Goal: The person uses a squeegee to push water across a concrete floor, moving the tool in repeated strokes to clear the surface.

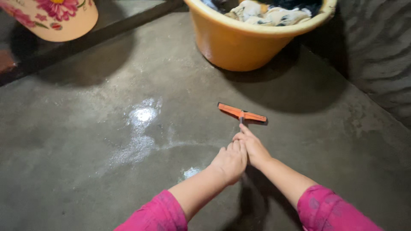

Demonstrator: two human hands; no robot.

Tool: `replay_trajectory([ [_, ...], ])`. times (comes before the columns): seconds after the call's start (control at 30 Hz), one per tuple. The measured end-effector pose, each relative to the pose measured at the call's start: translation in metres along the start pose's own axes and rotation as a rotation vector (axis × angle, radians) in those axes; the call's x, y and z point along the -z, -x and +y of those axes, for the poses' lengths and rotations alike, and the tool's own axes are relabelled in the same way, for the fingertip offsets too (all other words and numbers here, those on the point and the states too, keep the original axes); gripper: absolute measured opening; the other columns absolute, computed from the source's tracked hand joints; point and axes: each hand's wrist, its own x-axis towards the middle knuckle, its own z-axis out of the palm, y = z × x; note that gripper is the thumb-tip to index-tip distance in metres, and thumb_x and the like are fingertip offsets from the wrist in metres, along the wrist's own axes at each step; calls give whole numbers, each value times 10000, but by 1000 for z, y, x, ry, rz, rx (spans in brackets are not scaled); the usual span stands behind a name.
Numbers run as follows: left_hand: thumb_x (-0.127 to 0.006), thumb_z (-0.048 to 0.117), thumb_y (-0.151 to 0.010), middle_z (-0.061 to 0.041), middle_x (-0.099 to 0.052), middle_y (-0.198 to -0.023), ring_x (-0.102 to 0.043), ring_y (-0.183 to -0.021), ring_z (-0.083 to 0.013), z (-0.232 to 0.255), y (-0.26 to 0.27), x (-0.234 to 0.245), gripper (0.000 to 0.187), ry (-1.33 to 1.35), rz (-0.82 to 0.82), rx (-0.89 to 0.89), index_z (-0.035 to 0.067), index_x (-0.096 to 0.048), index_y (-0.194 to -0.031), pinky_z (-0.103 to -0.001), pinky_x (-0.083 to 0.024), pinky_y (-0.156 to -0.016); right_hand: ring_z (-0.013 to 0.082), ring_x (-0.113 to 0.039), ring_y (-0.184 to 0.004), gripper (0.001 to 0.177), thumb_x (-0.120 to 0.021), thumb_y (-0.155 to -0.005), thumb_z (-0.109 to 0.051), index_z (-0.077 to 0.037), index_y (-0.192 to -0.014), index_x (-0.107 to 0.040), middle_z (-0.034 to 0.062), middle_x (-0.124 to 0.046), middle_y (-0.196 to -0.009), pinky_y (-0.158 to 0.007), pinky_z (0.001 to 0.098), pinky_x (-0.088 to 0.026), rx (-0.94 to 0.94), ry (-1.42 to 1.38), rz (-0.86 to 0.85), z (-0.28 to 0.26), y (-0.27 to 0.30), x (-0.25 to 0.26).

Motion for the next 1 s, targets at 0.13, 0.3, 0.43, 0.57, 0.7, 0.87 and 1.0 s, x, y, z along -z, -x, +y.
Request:
replay_trajectory([
  [0.13,-612,188,-809,-422,-511,-1318,-619,-1066,-385,41,26,1,747,-48,-222,-67,-294,-405,-1341,-428,-577,-771,269,-484,-1049,359,-585,-1007,-88,-166,-1341,-691,235,-489,-1114,-968,388,-413,-557,-1049,-25,12,46,-2],
  [0.3,-556,147,-1002,-538,-446,-1354,-617,-1084,-467,102,38,-28,680,77,-315,-103,-336,-335,-1428,-488,-592,-732,268,-455,-1368,192,-608,-924,-155,-63,-1063,-705,186,-510,-1479,-987,353,-441,295,203,-107,4,139,41],
  [0.43,-589,159,-911,-445,-494,-1312,-596,-1135,-431,106,-3,-17,678,-2,-260,-107,-293,-371,-1367,-421,-585,-766,190,-619,-1057,307,-524,-963,-250,-24,-1049,-712,233,-666,-1215,-1025,293,-453,-348,-480,-20,17,99,59],
  [0.57,-578,111,-842,-309,-546,-1259,-599,-1136,-368,104,-55,-1,660,130,-303,18,-220,-378,-1377,-399,-537,-912,186,-614,-1136,287,-572,-882,-200,61,-946,-672,73,-377,-1637,-988,322,-448,-407,-711,89,30,65,76],
  [0.7,-569,107,-850,-330,-523,-1306,-583,-1183,-383,132,-13,-33,738,28,-307,-52,-271,-308,-1428,-400,-537,-917,312,-554,-1287,212,-577,-918,-189,-24,-982,-693,193,-399,-1611,-1061,366,-444,-127,-204,50,31,112,87],
  [0.87,-514,144,-994,-509,-439,-1377,-547,-1236,-506,178,53,-109,637,-101,-199,-277,-289,-346,-1431,-489,-549,-791,419,-417,-1417,158,-624,-874,-140,-97,-1019,-669,278,-360,-1607,-1073,415,-421,-41,237,34,10,213,86],
  [1.0,-523,151,-907,-496,-453,-1347,-545,-1243,-511,187,4,-89,651,-3,-148,-273,-280,-375,-1373,-455,-532,-890,382,-448,-1440,136,-605,-896,-123,-72,-998,-680,300,-398,-1566,-1130,397,-409,44,158,125,51,197,108],
])
